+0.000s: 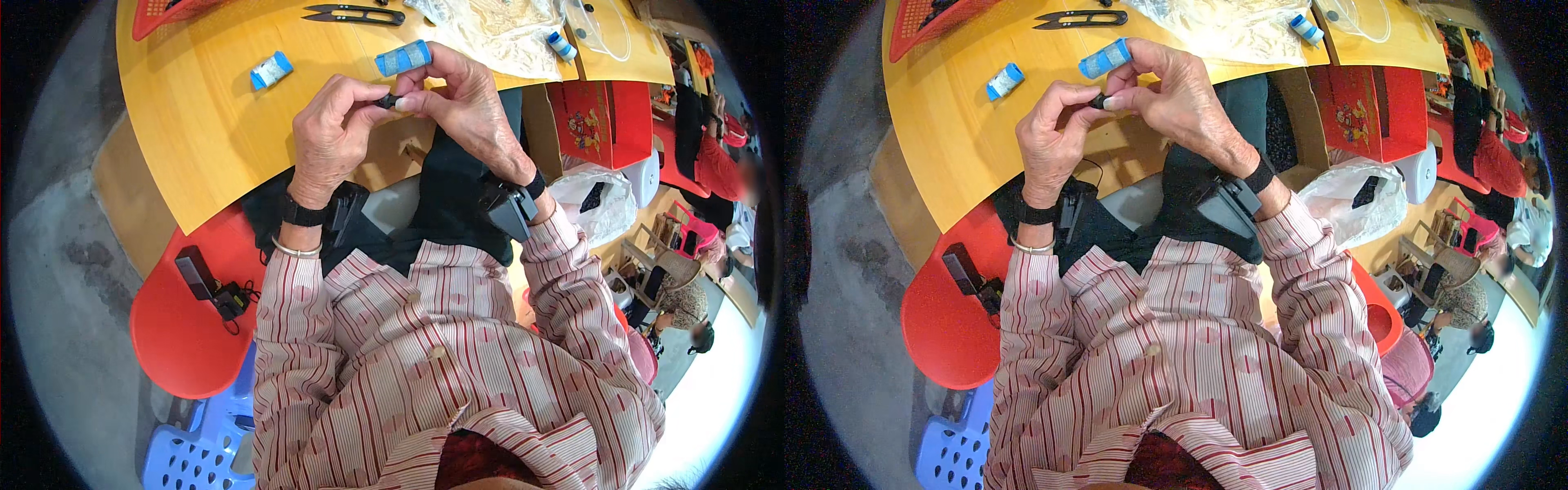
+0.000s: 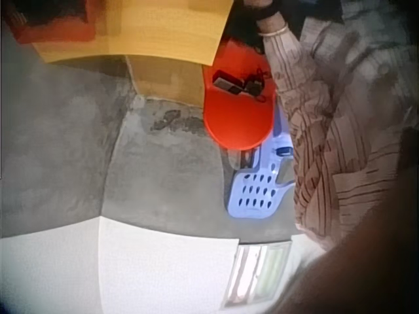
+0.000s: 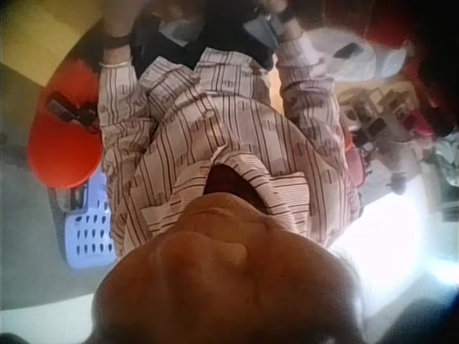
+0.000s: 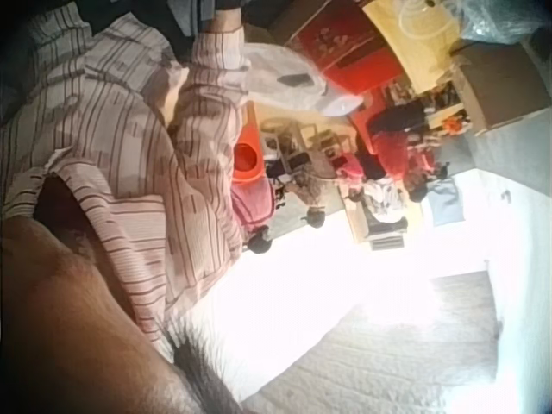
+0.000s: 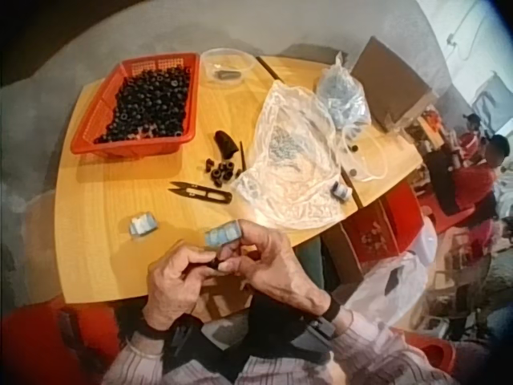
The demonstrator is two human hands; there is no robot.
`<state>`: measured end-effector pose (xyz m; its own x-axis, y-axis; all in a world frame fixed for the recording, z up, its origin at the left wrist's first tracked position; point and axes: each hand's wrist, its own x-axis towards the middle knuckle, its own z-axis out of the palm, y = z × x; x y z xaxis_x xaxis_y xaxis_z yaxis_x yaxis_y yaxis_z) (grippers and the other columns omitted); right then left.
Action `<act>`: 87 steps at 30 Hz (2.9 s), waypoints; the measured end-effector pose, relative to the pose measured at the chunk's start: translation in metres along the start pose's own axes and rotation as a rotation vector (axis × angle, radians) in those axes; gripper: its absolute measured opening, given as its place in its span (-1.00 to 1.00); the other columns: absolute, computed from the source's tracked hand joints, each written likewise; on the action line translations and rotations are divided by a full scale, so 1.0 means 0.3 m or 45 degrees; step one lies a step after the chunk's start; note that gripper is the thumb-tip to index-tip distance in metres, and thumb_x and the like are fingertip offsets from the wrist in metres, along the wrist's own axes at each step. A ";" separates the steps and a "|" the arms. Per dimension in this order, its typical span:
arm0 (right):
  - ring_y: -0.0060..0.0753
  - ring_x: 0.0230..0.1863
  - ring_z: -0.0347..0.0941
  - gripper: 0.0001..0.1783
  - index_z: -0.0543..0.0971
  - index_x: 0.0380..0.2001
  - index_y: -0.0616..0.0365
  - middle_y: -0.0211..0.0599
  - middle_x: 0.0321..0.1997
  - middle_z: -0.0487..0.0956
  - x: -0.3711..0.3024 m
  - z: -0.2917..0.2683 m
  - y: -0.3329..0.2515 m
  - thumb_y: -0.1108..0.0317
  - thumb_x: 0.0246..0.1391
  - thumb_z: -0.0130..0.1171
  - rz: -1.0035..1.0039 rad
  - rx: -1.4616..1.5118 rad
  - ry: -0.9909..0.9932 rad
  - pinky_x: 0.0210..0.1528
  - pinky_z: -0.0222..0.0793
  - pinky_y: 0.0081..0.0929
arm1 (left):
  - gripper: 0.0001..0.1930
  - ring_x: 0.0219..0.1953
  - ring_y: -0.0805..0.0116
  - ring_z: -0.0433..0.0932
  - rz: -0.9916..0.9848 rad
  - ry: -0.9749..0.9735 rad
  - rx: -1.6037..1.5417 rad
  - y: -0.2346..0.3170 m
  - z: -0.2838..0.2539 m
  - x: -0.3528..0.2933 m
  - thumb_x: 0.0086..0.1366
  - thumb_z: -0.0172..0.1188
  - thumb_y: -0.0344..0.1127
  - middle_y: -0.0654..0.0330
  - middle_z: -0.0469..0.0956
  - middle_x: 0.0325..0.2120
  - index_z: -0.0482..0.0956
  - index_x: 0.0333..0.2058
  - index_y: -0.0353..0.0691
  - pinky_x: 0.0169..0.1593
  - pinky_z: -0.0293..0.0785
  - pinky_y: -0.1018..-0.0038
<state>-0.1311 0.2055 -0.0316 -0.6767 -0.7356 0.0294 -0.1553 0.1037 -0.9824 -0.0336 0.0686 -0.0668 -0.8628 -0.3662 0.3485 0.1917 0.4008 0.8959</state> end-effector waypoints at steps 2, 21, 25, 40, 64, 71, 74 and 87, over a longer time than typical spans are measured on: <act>-0.68 -0.40 0.39 -0.86 0.49 -0.42 0.19 -0.48 -0.50 0.49 0.000 0.001 -0.002 0.60 -0.12 0.19 0.029 0.041 -0.014 -0.29 0.42 -0.60 | -0.81 -0.48 0.34 0.52 -0.014 -0.002 -0.034 -0.005 0.001 -0.004 -0.05 0.27 -0.55 0.19 0.48 -0.54 0.51 -0.40 -0.25 -0.41 0.43 0.55; -0.70 -0.50 0.38 -0.82 0.46 -0.31 0.18 -0.50 -0.49 0.48 0.010 0.001 0.015 0.55 -0.05 0.15 0.406 0.642 -0.141 -0.44 0.33 -0.72 | -0.82 -0.46 0.34 0.54 -0.023 -0.030 -0.075 -0.001 -0.004 0.003 0.00 0.23 -0.55 0.17 0.51 -0.52 0.51 -0.37 -0.26 -0.39 0.43 0.56; -0.69 -0.50 0.37 -0.81 0.44 -0.29 0.20 -0.50 -0.52 0.45 0.010 0.015 0.005 0.57 -0.04 0.11 0.389 0.594 -0.101 -0.42 0.35 -0.72 | -0.82 -0.45 0.34 0.54 -0.042 -0.036 -0.111 -0.004 -0.007 0.003 0.00 0.23 -0.57 0.17 0.52 -0.51 0.51 -0.37 -0.27 -0.38 0.44 0.56; -0.66 -0.47 0.38 -0.82 0.41 -0.31 0.25 -0.44 -0.49 0.45 0.013 0.012 -0.005 0.57 -0.04 0.12 0.411 0.381 -0.077 -0.40 0.37 -0.70 | -0.79 -0.45 0.20 0.47 0.127 -0.056 0.143 -0.001 0.003 0.000 -0.05 0.20 -0.59 0.16 0.48 -0.52 0.47 -0.38 -0.25 -0.38 0.40 0.46; -0.82 -0.66 0.35 -0.68 0.51 -0.32 0.23 -0.48 -0.57 0.51 -0.017 -0.030 -0.048 0.20 -0.03 0.25 0.598 0.238 -0.233 -0.75 0.18 -0.89 | -0.84 -0.45 0.32 0.47 0.076 -0.045 -0.058 0.013 -0.014 0.006 0.02 0.21 -0.54 0.18 0.46 -0.51 0.52 -0.36 -0.26 -0.38 0.40 0.53; -0.84 -0.72 0.34 -0.66 0.50 -0.37 0.22 -0.46 -0.60 0.52 -0.011 -0.038 -0.070 0.13 0.00 0.21 0.662 0.326 -0.344 -0.78 0.13 -0.88 | -0.84 -0.33 0.31 0.41 0.261 0.012 0.116 0.008 -0.023 0.015 0.00 0.24 -0.49 0.18 0.41 -0.39 0.53 -0.38 -0.25 -0.28 0.37 0.51; -0.86 -0.76 0.29 -0.69 0.50 -0.24 0.25 -0.37 -0.58 0.54 -0.015 -0.039 -0.058 0.24 0.05 0.17 0.651 0.352 -0.351 -0.80 0.06 -0.93 | -0.85 -0.30 0.33 0.40 0.276 -0.007 0.113 0.008 -0.021 0.014 0.01 0.22 -0.51 0.16 0.40 -0.37 0.52 -0.38 -0.28 -0.23 0.36 0.52; -0.87 -0.82 0.15 -0.72 0.51 -0.36 0.22 -0.42 -0.62 0.52 -0.017 -0.021 -0.026 0.19 0.04 0.18 0.665 0.639 -0.405 -0.79 -0.04 -0.86 | -0.85 -0.29 0.19 0.37 0.324 -0.011 0.183 0.004 -0.029 0.017 -0.01 0.24 -0.41 0.17 0.40 -0.39 0.53 -0.40 -0.21 -0.22 0.32 0.40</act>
<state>-0.1310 0.2126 -0.0229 -0.3226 -0.8390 -0.4381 0.5204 0.2295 -0.8225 -0.0337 0.0599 -0.0616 -0.7998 -0.2316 0.5537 0.3346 0.5938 0.7317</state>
